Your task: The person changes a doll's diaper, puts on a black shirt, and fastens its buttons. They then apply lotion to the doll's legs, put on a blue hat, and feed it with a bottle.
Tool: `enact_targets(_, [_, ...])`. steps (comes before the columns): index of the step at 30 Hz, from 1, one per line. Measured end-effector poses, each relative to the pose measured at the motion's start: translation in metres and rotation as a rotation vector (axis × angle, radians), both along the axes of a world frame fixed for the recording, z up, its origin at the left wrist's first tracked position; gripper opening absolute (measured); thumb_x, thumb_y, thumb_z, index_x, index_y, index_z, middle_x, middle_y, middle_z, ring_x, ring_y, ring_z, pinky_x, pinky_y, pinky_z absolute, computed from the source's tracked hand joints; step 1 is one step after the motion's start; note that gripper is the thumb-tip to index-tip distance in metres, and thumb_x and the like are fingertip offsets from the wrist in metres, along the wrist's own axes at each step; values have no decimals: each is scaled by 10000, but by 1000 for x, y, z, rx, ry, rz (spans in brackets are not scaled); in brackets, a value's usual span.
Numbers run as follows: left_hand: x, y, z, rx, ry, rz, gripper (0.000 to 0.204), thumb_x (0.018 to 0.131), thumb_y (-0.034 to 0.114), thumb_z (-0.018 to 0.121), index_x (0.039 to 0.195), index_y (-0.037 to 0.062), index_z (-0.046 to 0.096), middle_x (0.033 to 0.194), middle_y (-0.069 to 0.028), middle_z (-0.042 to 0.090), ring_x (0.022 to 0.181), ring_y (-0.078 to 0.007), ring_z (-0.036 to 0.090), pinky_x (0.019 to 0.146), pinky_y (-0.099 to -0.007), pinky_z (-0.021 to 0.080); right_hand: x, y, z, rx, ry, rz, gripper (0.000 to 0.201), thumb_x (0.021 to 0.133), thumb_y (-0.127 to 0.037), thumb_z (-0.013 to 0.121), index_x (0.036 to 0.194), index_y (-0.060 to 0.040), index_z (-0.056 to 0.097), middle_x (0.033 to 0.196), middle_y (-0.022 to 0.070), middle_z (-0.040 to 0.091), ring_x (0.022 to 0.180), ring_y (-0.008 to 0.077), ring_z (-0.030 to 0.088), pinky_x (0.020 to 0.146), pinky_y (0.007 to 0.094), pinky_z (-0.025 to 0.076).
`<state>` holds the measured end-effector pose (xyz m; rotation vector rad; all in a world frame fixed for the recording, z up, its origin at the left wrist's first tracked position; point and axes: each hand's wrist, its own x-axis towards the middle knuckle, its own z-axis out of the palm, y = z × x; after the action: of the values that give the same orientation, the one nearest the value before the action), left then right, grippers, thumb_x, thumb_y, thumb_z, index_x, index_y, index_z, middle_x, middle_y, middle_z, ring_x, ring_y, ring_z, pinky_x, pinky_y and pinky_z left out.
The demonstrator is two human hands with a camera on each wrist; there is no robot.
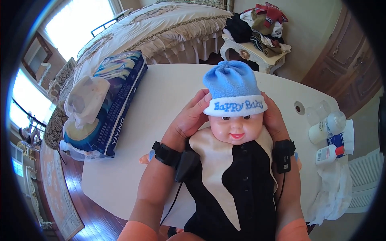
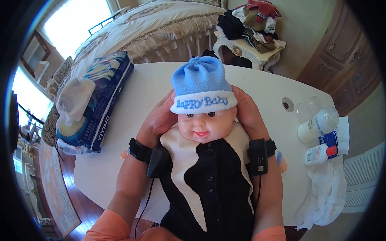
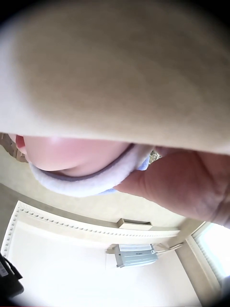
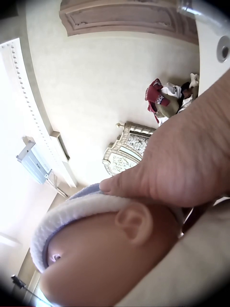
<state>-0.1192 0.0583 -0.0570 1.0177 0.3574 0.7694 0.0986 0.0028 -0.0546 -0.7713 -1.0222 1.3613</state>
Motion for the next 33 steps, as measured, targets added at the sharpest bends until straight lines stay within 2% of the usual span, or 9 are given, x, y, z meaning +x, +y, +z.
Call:
enact_targets(2, [0,1,-2,-3,3,-7,606,821,439,530,1254,72,317,1173,-84,444,1102,-210,426,908,-392,356,-1,-1,1,7,71,44,341,922,-282,379,1134,-33,477,1072,62,547,953,124,525,839,272,427])
enact_targets(5, [1,2,-3,-46,-11,-62,664,816,451,530,1299,76,270,1230,-91,408,1144,-221,392,932,-401,333,2,-1,-1,39,41,66,424,910,-314,401,1186,4,438,1122,82,529,1011,146,504,880,287,404])
enact_targets(9, [2,0,-1,-68,-52,-122,709,814,461,524,1331,77,225,1281,-98,367,1187,-227,351,972,-399,294,1,-2,0,10,63,59,430,905,-319,411,1188,4,437,1125,85,526,1011,148,504,879,287,405])
enact_targets(24, [3,-1,0,-26,-26,-96,712,808,479,522,1317,62,250,1259,-99,396,1160,-214,388,952,-380,324,-7,-4,8,-136,118,6,433,908,-369,369,1147,-22,468,1089,100,548,977,169,531,858,308,430])
enact_targets(27, [4,-1,0,1,-24,-89,719,804,484,526,1315,57,254,1258,-98,397,1160,-213,389,947,-379,328,-3,-4,4,-133,167,65,439,907,-374,368,1147,-20,466,1085,102,552,977,178,533,866,313,427])
enact_targets(30, [4,-3,2,17,-23,-76,733,792,486,542,1307,45,263,1245,-103,405,1151,-210,392,944,-369,329,1,-4,0,-102,273,171,368,898,-323,409,1135,-49,473,1068,65,555,945,146,533,817,281,440])
enact_targets(33, [4,-8,10,53,-11,-52,753,777,482,568,1301,36,264,1227,-111,413,1147,-209,388,948,-356,319,1,-5,0,-136,218,99,443,916,-374,341,1152,-19,463,1091,102,550,981,181,533,864,313,429])
